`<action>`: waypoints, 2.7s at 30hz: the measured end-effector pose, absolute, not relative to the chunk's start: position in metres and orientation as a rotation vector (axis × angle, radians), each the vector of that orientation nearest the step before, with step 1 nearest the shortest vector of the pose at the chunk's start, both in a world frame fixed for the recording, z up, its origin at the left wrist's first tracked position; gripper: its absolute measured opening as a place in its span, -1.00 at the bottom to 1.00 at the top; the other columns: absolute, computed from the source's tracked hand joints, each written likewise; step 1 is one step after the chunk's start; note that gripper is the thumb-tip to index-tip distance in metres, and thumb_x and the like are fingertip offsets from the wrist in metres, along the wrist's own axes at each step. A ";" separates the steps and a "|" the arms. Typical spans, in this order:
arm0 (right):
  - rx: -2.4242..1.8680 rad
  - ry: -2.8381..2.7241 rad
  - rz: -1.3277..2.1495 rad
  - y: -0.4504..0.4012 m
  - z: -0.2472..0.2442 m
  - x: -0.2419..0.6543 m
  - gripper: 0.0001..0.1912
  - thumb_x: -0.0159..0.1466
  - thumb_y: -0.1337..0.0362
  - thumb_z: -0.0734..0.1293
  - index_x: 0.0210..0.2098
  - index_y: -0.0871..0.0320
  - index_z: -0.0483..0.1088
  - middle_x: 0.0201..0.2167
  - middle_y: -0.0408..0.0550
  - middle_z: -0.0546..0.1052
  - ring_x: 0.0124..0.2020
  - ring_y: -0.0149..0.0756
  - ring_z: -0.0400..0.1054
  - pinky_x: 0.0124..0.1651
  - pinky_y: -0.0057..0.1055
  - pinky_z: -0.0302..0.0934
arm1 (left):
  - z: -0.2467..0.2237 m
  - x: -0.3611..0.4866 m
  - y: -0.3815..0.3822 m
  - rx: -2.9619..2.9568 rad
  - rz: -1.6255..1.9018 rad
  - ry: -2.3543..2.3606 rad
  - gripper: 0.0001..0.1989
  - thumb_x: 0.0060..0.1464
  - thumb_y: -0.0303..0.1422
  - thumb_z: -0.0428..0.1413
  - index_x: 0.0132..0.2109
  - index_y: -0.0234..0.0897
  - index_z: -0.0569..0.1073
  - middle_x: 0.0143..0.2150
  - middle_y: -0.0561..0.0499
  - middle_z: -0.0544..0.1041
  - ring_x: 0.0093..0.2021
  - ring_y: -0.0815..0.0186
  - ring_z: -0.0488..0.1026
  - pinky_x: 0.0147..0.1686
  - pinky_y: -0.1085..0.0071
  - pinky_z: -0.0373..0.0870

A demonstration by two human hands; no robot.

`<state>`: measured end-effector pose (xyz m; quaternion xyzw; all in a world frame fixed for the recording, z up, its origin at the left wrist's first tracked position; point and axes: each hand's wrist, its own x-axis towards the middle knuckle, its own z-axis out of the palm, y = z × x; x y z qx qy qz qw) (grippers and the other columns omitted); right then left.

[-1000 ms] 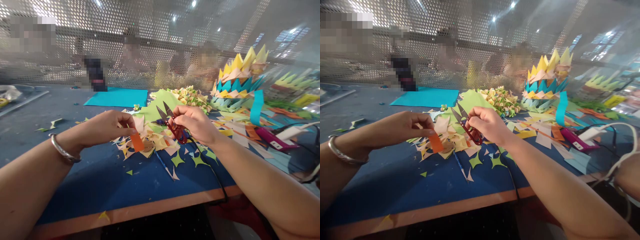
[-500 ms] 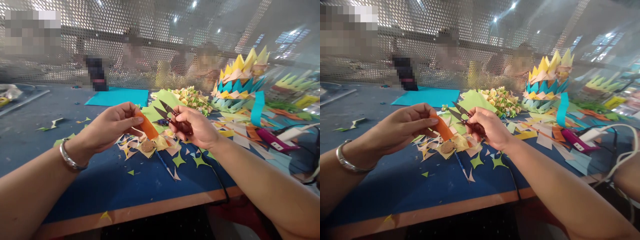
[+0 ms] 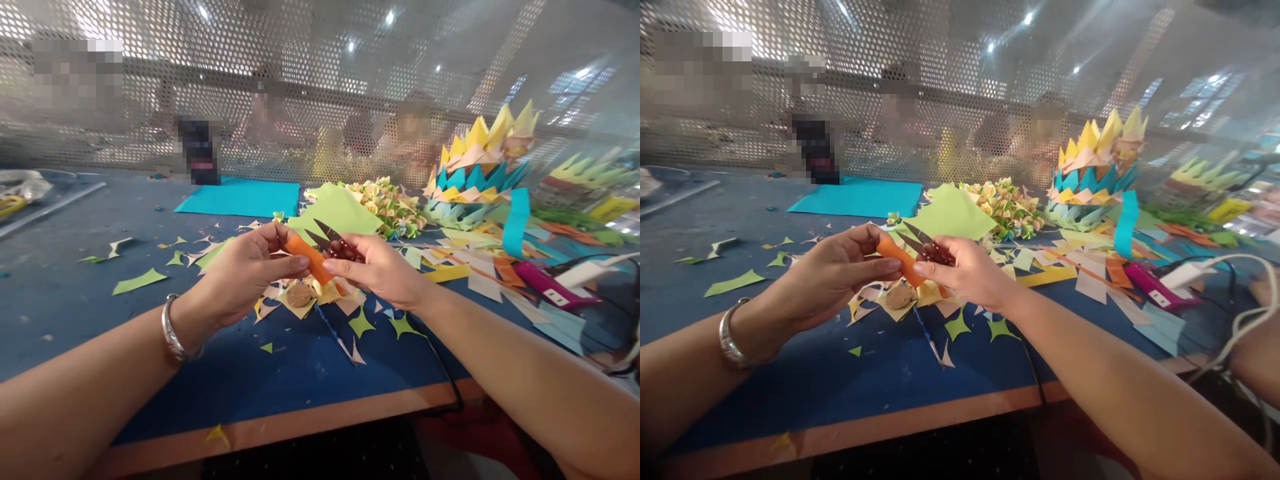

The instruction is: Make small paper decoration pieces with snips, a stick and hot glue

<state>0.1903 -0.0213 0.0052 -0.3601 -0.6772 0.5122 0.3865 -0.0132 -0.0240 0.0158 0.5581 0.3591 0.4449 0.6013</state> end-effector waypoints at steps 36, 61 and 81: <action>-0.900 -1.844 1.121 -0.026 0.010 0.192 -0.59 0.31 -0.12 0.23 -0.32 0.12 0.33 -0.59 -0.31 0.06 -0.63 -0.49 -0.16 -0.57 -0.42 -0.21 | 0.017 -0.006 -0.026 0.919 1.118 0.868 -0.86 0.05 -0.56 0.11 -0.42 -0.38 0.54 -0.26 -0.09 0.63 -0.22 0.31 0.58 -0.02 0.40 0.48; -1.059 -2.050 0.704 -0.025 0.009 0.192 -0.56 0.29 -0.09 0.29 -0.47 0.16 0.27 -0.65 -0.29 0.15 -0.63 -0.52 0.01 -0.57 -0.46 -0.18 | 0.015 -0.005 -0.028 0.958 1.166 0.780 -0.92 0.01 -0.54 0.17 -0.42 -0.36 0.53 -0.29 -0.08 0.64 -0.24 0.29 0.57 -0.07 0.39 0.50; -1.085 -2.087 0.590 -0.025 0.009 0.192 -0.53 0.34 -0.06 0.23 -0.54 0.15 0.20 -0.64 -0.26 0.14 -0.59 -0.50 0.02 -0.53 -0.46 -0.13 | 0.013 -0.006 -0.030 1.011 1.152 0.761 -0.90 0.03 -0.49 0.14 -0.41 -0.36 0.54 -0.30 -0.10 0.64 -0.23 0.27 0.58 -0.01 0.30 0.43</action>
